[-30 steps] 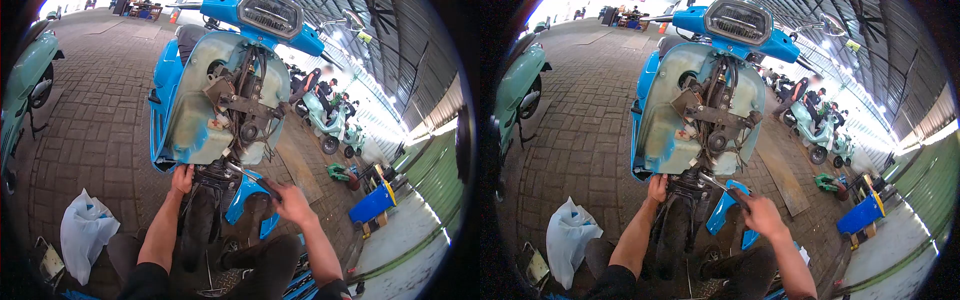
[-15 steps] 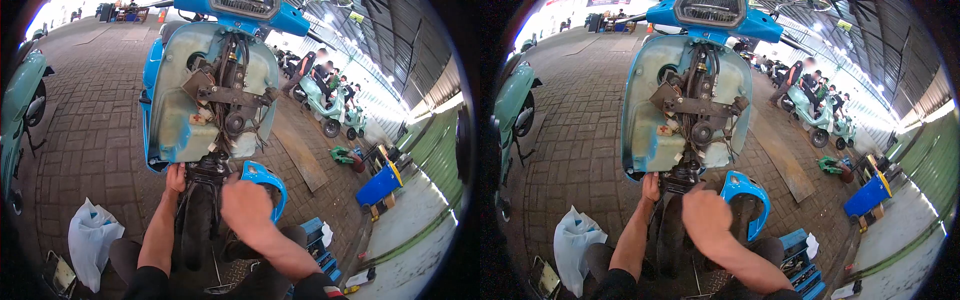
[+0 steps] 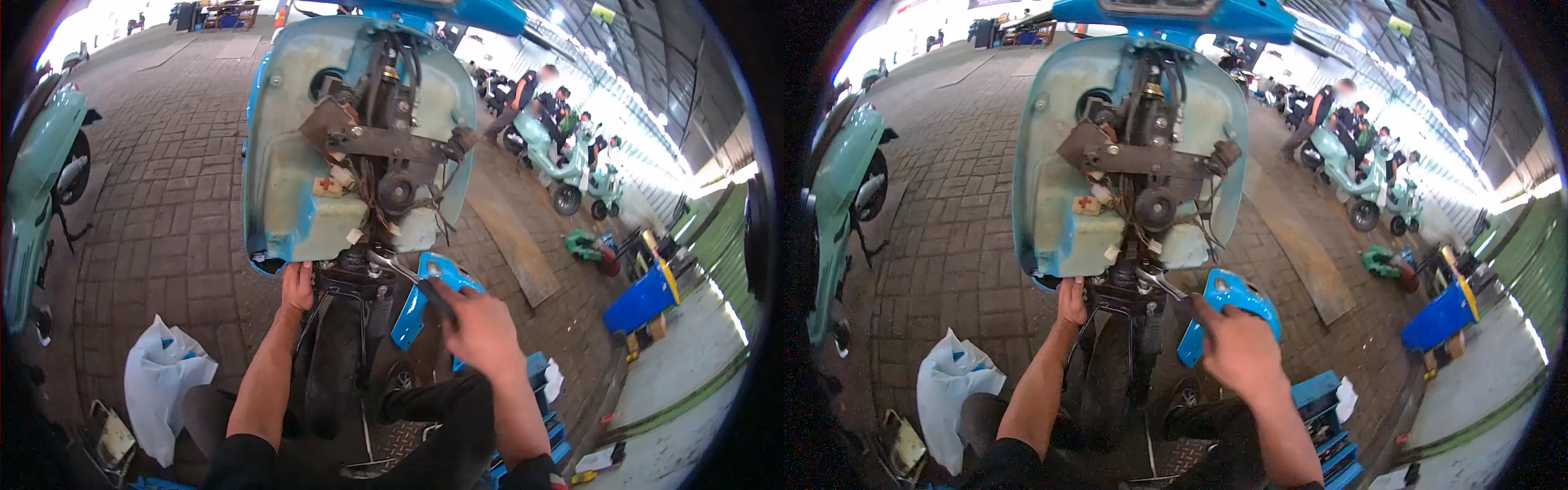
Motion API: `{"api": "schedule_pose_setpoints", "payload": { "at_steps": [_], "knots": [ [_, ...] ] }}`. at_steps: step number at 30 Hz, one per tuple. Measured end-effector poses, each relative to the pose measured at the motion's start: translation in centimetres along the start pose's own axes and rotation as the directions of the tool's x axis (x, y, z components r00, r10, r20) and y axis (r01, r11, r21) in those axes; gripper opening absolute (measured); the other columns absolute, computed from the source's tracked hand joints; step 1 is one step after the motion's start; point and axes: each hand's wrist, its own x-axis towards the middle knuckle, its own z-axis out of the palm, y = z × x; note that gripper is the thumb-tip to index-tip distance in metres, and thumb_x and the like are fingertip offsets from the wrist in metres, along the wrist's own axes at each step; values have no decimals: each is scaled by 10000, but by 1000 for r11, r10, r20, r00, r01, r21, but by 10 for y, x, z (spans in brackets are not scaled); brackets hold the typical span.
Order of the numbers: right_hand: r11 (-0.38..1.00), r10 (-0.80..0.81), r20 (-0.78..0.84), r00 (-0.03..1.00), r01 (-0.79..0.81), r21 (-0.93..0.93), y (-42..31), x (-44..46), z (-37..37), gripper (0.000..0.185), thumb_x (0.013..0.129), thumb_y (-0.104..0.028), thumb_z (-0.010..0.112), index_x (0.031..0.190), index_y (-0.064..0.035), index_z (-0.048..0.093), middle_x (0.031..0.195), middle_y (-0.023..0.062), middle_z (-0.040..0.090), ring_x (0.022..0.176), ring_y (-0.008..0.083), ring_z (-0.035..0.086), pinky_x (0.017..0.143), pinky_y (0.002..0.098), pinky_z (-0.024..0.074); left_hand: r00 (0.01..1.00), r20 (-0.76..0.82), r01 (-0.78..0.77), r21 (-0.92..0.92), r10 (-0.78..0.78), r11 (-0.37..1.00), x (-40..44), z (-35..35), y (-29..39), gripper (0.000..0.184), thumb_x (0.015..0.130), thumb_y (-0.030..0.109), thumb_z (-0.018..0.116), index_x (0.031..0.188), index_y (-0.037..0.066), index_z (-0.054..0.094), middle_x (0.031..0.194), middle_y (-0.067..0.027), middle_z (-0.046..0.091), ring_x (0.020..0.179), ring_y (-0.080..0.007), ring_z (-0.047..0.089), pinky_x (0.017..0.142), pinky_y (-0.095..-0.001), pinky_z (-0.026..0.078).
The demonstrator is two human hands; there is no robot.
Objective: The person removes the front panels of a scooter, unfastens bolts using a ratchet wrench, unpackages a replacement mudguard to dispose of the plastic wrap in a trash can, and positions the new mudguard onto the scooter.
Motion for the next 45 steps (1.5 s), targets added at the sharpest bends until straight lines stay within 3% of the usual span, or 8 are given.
{"api": "schedule_pose_setpoints", "payload": {
  "at_steps": [17, 20, 23, 30, 37, 40, 43, 45],
  "knots": [
    [910, 118, -307, 945, 21, 413, 29, -4, 39, 415, 886, -224, 782, 1297, -206, 732, 938, 157, 673, 804, 392, 654, 701, 450, 513, 804, 108, 588, -287, -584, 756, -4, -10, -5, 584, 1094, 494, 472, 1186, -60, 632, 1102, -146, 668, 1012, -299, 626, 970, -392, 465],
    [893, 141, -276, 951, -1, 451, 26, -1, 34, 383, 875, -225, 789, 1255, -199, 752, 952, 157, 678, 820, 389, 657, 718, 465, 512, 692, 74, 721, -46, -718, 691, 28, -63, 135, 552, 1099, 457, 476, 1318, -37, 588, 1325, -151, 634, 1190, -296, 581, 1069, -440, 419],
    [889, 106, -338, 935, 63, 454, 37, 0, 33, 335, 859, -213, 773, 1192, -176, 766, 983, 166, 675, 957, 403, 670, 793, 510, 531, 905, 57, 425, -59, -422, 903, 11, -92, 141, 371, 1063, 280, 604, 1257, -35, 614, 1169, -100, 660, 1040, -184, 620, 952, -338, 488],
    [868, -216, -302, 928, 325, 375, 76, 14, 3, 353, 883, -220, 753, 1235, -182, 751, 1025, 123, 678, 1031, 368, 665, 863, 487, 525, 771, 444, 555, -117, -457, 824, -12, -134, 226, 428, 983, 170, 712, 1348, 2, 567, 1211, -90, 618, 1047, -185, 605, 910, -336, 501],
    [529, -402, -287, 869, 476, 702, 49, -70, 31, 522, 988, -344, 673, 1485, -217, 577, 1132, 167, 660, 1117, 384, 637, 965, 490, 511, 876, 285, 469, -322, -388, 823, -26, -138, 306, 630, 952, 89, 736, 1490, -5, 423, 1337, -119, 543, 1128, -176, 596, 953, -317, 504],
    [429, -463, -212, 860, 427, 796, 46, -123, 80, 561, 1037, -344, 626, 1570, -242, 483, 1314, 175, 640, 1171, 364, 641, 999, 469, 509, 698, 547, 608, -112, -462, 786, -51, -178, 304, 143, 1002, 81, 632, 1131, 27, 663, 1030, -72, 684, 927, -186, 615, 829, -389, 526],
    [381, -453, -89, 887, 283, 880, 19, -163, 96, 581, 1060, -323, 589, 1609, -244, 415, 1475, 192, 570, 1270, 372, 605, 1064, 457, 476, 761, 608, 353, -96, -226, 931, -96, -170, 315, 165, 990, 87, 577, 1121, 18, 649, 861, -24, 619, 756, -166, 561, 706, -329, 498],
    [284, -492, 108, 864, 42, 958, -11, -181, 147, 589, 1089, -311, 540, 1641, -238, 348, 1526, 213, 536, 1337, 388, 579, 1113, 430, 453, 498, 704, 608, 132, -506, 783, -120, -174, 313, 227, 934, 52, 579, 1136, -11, 660, 934, -125, 697, 880, -280, 655, 834, -412, 532]
  ]
}}
